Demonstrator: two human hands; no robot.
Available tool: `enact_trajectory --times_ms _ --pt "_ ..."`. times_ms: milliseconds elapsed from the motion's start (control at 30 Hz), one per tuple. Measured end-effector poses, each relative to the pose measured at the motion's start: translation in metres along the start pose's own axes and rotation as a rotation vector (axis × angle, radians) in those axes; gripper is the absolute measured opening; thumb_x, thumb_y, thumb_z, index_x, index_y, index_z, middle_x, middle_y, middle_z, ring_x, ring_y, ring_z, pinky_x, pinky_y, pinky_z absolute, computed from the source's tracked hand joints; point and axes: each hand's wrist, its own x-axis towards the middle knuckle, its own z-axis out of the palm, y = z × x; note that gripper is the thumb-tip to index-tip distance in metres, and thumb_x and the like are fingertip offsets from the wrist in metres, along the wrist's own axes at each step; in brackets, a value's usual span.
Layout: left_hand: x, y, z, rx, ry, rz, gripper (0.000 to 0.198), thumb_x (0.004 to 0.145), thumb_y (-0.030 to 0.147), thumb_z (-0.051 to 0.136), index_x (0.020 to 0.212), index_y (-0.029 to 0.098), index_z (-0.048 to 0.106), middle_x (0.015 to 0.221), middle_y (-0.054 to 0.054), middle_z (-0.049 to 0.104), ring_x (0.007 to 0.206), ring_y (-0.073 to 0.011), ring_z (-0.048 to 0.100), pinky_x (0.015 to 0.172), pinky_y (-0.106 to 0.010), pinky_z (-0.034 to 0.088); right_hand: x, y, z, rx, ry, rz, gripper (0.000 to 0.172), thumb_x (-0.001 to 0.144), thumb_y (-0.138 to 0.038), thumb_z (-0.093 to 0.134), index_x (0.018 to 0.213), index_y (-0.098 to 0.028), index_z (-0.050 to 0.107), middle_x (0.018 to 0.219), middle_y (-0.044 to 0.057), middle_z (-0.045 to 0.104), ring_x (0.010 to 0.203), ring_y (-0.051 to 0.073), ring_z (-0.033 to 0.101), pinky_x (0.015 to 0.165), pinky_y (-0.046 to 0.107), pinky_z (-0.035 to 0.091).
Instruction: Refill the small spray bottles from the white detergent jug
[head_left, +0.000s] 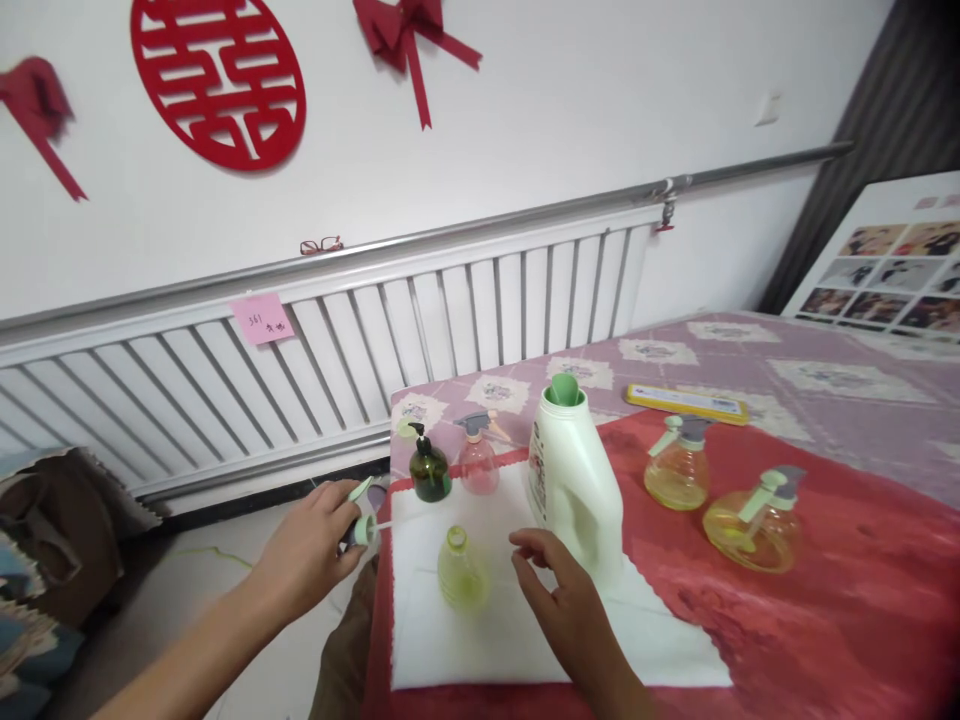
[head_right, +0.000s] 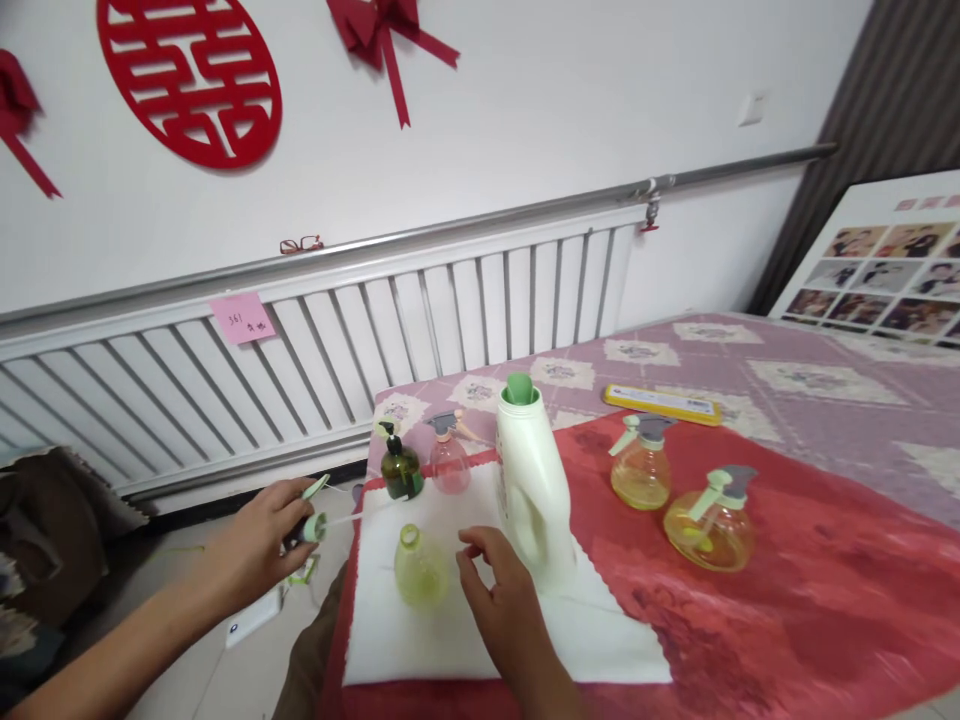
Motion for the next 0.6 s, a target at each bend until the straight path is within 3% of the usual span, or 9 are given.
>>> enact_trajectory --times_ms 267,467,600 --pt "0.012 0.001 -0.042 0.368 -0.126 0.096 0.016 0.076 0.018 0.064 0.092 0.023 0.064 0.132 -0.008 0.058 0.122 -0.0292 0.051 0.093 -0.041 0.046 0.004 0.015 -0.012 0.064 -0.046 0.07 0.019 0.087 -0.036 0.053 0.095 -0.025 0.065 0.093 0.003 0.072 0.087 0.02 0.066 0.082 0.033 0.053" --pt "0.039 0.025 -0.065 0.509 -0.191 0.184 0.022 0.081 0.005 0.053 0.089 0.022 0.065 0.13 -0.008 0.059 0.12 -0.0279 0.051 0.087 -0.038 0.044 0.004 0.012 -0.002 0.075 -0.109 0.045 0.018 0.087 -0.035 0.052 0.093 -0.023 0.065 0.088 0.003 0.072 0.08 0.019 0.065 0.077 0.032 0.054" --pt "0.054 0.043 -0.073 0.496 -0.173 0.276 0.025 0.084 0.005 0.05 0.09 0.021 0.067 0.128 -0.01 0.06 0.122 -0.0283 0.05 0.089 -0.04 0.042 0.006 0.008 0.0 0.069 -0.141 0.026 0.018 0.087 -0.034 0.052 0.092 -0.023 0.065 0.085 0.003 0.071 0.079 0.019 0.064 0.074 0.031 0.054"
